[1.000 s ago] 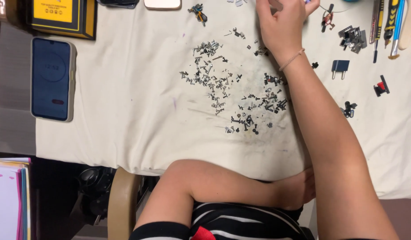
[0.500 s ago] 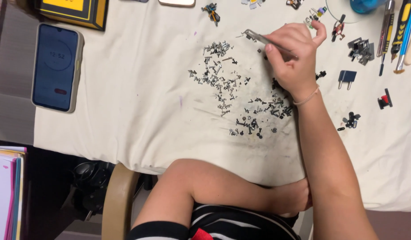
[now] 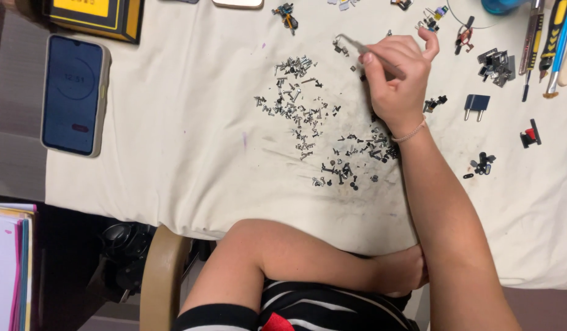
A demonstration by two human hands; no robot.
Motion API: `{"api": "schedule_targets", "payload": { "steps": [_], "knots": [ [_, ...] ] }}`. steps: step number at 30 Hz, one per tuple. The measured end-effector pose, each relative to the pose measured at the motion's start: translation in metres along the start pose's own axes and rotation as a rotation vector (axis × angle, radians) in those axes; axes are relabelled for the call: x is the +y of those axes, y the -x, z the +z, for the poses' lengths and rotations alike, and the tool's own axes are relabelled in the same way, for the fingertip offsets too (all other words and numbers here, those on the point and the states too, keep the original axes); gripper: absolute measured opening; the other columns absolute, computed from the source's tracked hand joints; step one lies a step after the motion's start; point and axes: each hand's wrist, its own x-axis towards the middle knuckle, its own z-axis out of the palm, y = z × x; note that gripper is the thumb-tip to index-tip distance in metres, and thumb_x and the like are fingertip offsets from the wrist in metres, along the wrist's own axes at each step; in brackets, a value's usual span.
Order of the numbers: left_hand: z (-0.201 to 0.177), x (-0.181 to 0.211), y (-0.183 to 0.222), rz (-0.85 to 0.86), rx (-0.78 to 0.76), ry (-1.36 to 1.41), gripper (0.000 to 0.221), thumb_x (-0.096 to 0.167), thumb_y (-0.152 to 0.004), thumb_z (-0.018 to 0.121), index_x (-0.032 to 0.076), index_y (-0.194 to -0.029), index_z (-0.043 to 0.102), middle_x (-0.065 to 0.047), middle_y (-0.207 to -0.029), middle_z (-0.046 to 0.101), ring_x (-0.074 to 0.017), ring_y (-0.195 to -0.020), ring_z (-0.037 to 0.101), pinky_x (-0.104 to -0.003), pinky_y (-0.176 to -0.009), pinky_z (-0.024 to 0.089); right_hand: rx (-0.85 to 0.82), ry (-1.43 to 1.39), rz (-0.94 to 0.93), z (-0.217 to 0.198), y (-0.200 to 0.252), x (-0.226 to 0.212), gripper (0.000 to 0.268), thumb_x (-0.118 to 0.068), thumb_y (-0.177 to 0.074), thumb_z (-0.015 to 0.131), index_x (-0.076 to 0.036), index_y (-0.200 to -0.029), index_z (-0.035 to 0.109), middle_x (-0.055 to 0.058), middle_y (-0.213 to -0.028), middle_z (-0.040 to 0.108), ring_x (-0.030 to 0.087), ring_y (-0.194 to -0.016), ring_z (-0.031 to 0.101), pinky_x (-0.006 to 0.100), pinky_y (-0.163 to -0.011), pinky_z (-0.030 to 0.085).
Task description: Sorting and categorizing small electronic components and screws from a mixed pile using tweezers on a repair bench.
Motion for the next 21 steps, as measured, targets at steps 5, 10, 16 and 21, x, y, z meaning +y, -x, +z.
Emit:
{"api": "schedule_targets", "payload": {
  "steps": [5, 10, 16, 21],
  "knots": [
    [-0.004, 0.000, -0.002, -0.025, -0.041, -0.017, 0.058, 0.045, -0.096, 0.037, 0.020, -0.146, 0.053, 0.003, -0.147, 0.060, -0.0248, -0.140, 0.051, -0.066, -0.126, 0.018, 0.438, -0.022, 0.161, -0.042, 0.000, 0.029, 0.015, -0.013, -0.106, 0.068, -0.002, -0.103, 0.078, 0.007, -0.086, 0.081, 0.022, -0.092, 0.068, 0.048, -0.107, 0.034],
    [0.011, 0.014, -0.004, -0.133, 0.147, 0.009, 0.051, 0.036, -0.092, 0.042, 0.015, -0.131, 0.067, -0.003, -0.133, 0.069, -0.0296, -0.133, 0.057, -0.060, -0.131, 0.025, 0.657, -0.115, 0.210, -0.090, 0.034, 0.055, 0.006, 0.005, -0.098, 0.068, 0.010, -0.101, 0.071, 0.022, -0.091, 0.070, 0.031, -0.088, 0.071, 0.042, -0.078, 0.064],
    [0.008, 0.007, -0.004, -0.118, 0.082, -0.050, 0.048, 0.033, -0.097, 0.043, 0.015, -0.136, 0.063, -0.006, -0.145, 0.061, -0.0311, -0.141, 0.051, -0.060, -0.131, 0.021, 0.677, -0.092, 0.365, -0.100, 0.037, 0.063, 0.011, 0.001, -0.094, 0.065, 0.008, -0.092, 0.074, 0.016, -0.078, 0.072, 0.023, -0.073, 0.079, 0.034, -0.074, 0.070],
    [0.013, 0.012, -0.004, -0.177, 0.160, -0.004, 0.058, 0.040, -0.091, 0.041, 0.013, -0.136, 0.064, -0.009, -0.144, 0.062, -0.0324, -0.140, 0.052, -0.057, -0.133, 0.021, 0.605, -0.071, 0.439, -0.102, 0.039, 0.058, 0.014, 0.000, -0.091, 0.063, 0.006, -0.086, 0.075, 0.013, -0.075, 0.073, 0.018, -0.069, 0.074, 0.031, -0.073, 0.065]
  ]
}}
